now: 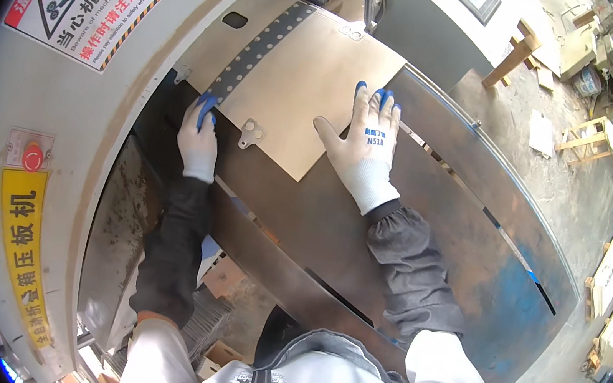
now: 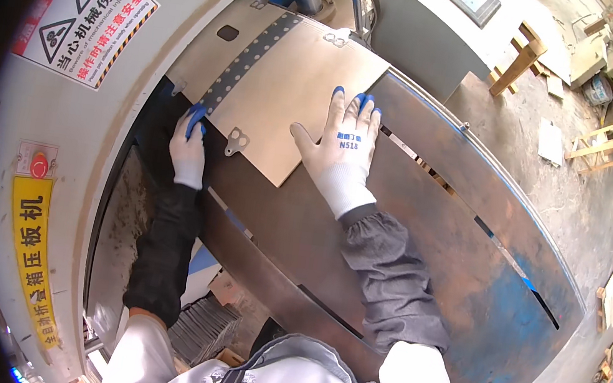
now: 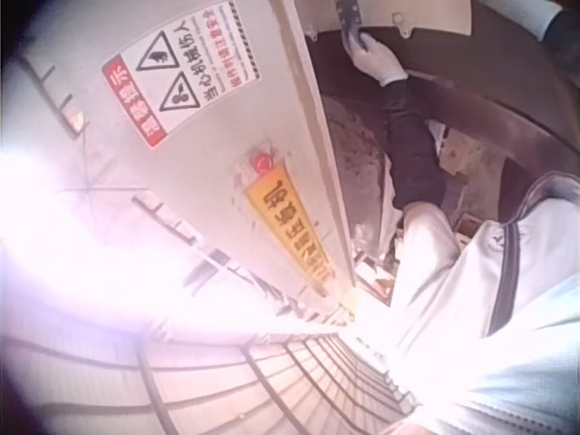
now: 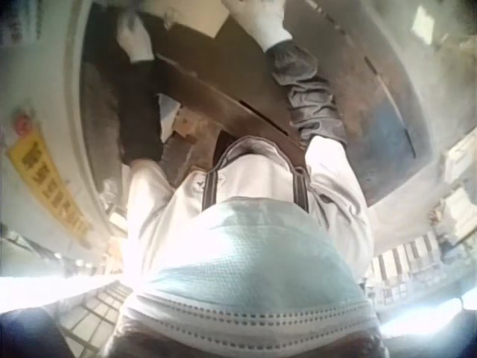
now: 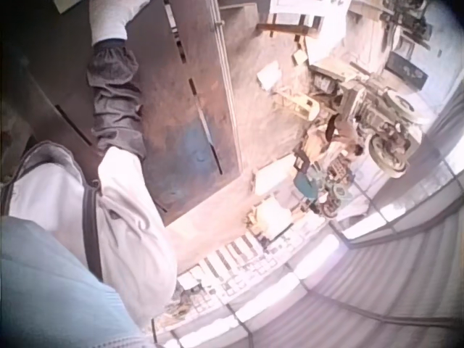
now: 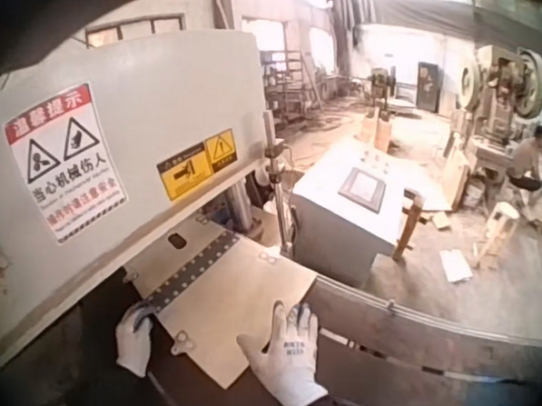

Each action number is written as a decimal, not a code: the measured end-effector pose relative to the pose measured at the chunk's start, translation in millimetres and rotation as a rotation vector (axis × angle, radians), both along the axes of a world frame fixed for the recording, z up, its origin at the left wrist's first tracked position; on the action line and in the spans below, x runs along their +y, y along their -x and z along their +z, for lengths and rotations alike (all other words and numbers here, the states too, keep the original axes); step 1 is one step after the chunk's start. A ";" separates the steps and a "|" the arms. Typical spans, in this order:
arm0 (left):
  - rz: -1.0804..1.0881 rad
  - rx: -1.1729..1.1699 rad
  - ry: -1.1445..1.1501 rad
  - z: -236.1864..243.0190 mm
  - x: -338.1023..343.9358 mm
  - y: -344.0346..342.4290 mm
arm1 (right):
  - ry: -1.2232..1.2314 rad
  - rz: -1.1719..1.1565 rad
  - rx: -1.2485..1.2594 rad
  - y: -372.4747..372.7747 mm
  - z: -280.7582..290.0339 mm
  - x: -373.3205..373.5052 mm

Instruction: Operating an industrial bending machine to fold wooden panels with metal reinforcements.

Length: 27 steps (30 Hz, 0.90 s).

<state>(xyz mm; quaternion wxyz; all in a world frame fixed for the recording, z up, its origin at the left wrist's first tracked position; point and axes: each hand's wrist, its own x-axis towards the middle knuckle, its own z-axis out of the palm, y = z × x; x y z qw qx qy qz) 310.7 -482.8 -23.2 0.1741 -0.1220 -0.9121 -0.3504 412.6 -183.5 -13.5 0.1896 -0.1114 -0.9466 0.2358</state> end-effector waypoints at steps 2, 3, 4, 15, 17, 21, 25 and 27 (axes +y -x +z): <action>-0.022 -0.017 -0.105 -8.1 -9.8 -36.2 | 0.264 0.051 0.123 -0.7 -1.2 6.3; -0.068 -0.032 0.001 -5.1 -10.9 -63.9 | 0.386 0.072 0.178 -2.8 -3.2 12.6; -0.081 -0.037 0.070 -10.4 -15.7 -92.0 | 0.590 0.075 0.273 -2.6 -7.4 13.8; 0.192 0.232 -0.086 -13.6 4.5 -95.9 | 1.538 -0.020 0.266 -3.2 -21.8 18.4; 0.224 0.209 -0.159 -17.0 -0.5 -109.5 | 1.461 -0.033 0.221 -46.5 -19.8 25.4; 0.276 0.115 -0.224 -25.3 -2.8 -135.5 | 1.235 -0.130 0.135 -161.3 -1.0 57.9; 0.302 0.094 -0.277 -38.2 -9.0 -144.2 | 1.003 -0.262 -0.046 -272.6 17.3 106.2; 0.321 0.094 -0.212 -33.7 -20.1 -144.4 | 0.529 -0.651 -0.267 -296.3 46.6 96.1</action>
